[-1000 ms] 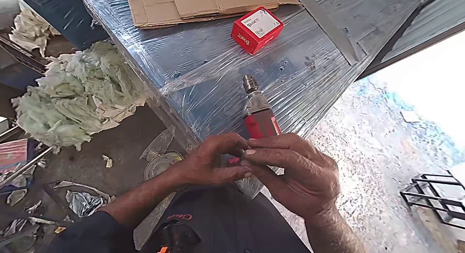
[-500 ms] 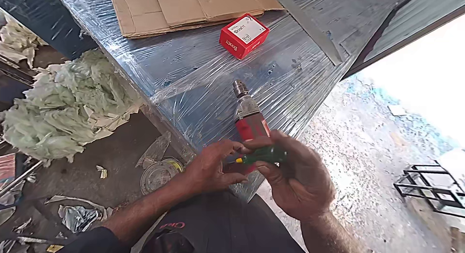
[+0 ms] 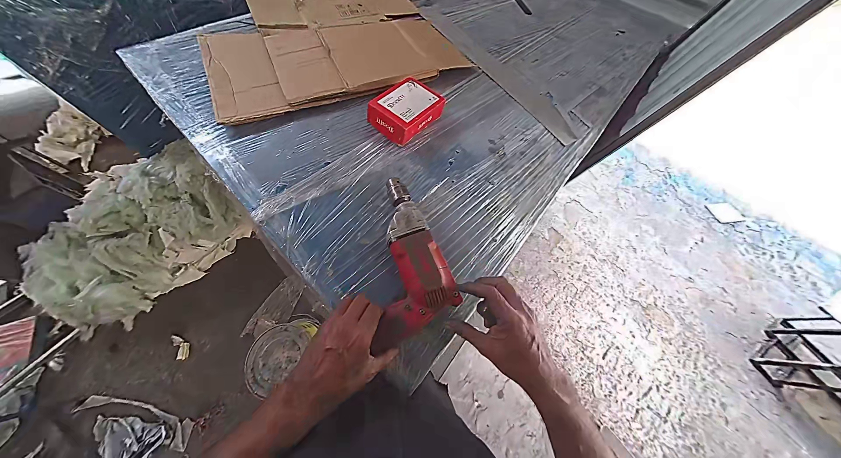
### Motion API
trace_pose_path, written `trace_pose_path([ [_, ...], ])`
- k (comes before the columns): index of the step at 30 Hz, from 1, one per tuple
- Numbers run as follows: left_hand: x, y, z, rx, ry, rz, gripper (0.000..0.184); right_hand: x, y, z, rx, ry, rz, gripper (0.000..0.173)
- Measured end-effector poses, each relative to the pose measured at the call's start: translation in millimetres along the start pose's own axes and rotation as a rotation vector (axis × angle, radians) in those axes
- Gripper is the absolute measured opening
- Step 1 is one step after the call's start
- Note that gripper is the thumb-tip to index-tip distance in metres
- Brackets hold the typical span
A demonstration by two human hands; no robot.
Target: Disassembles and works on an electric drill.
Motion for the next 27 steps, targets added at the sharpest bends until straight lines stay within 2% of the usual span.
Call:
trace_pose_path([
  [4, -5.0, 5.7, 3.3, -0.023, 0.079, -0.009, 0.048, 2.8, -19.4, 15.6, 0.037, 0.078, -0.077, 0.058],
  [8, -5.5, 17.3, 13.0, -0.055, 0.071, 0.053, 0.047, 20.2, -25.2, -10.9, 0.029, 0.339, -0.17, 0.05],
  [13, -20.4, 10.7, 14.2, -0.312, 0.122, 0.295, 0.065, 42.3, -55.0, -65.0, -0.204, 0.672, -0.477, 0.045],
  [16, -26.6, 6.3, 15.8, -0.273, 0.199, 0.294, 0.073, 45.7, -66.4, -78.3, -0.303, 0.798, -0.55, 0.045],
  [19, -34.0, -2.5, 10.9, -0.2, 0.309, 0.209, 0.093, 43.4, -79.3, -78.9, -0.36, 0.848, -0.591, 0.052],
  [21, -38.5, -13.6, 4.5, -0.231, 0.346, 0.204, 0.101, 44.9, -86.0, -83.0, -0.412, 0.879, -0.629, 0.048],
  [25, -44.4, -26.3, -4.3, -0.421, 0.379, 0.344, 0.113, 59.9, -84.9, -84.9, -0.387, 0.809, -0.776, 0.052],
  [27, -44.6, -26.3, -5.8, -0.453, 0.384, 0.417, 0.117, 67.4, -81.0, -80.5, -0.303, 0.786, -0.775, 0.053],
])
Point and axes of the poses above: each hand's wrist, its own x-axis towards the middle knuckle, its own y-axis out of the back of the hand, z = x × y, the point moved 6 cm from there along x, towards the middle knuckle, and after that the axes turned 3 degrees about x, right-handed, at the moved point
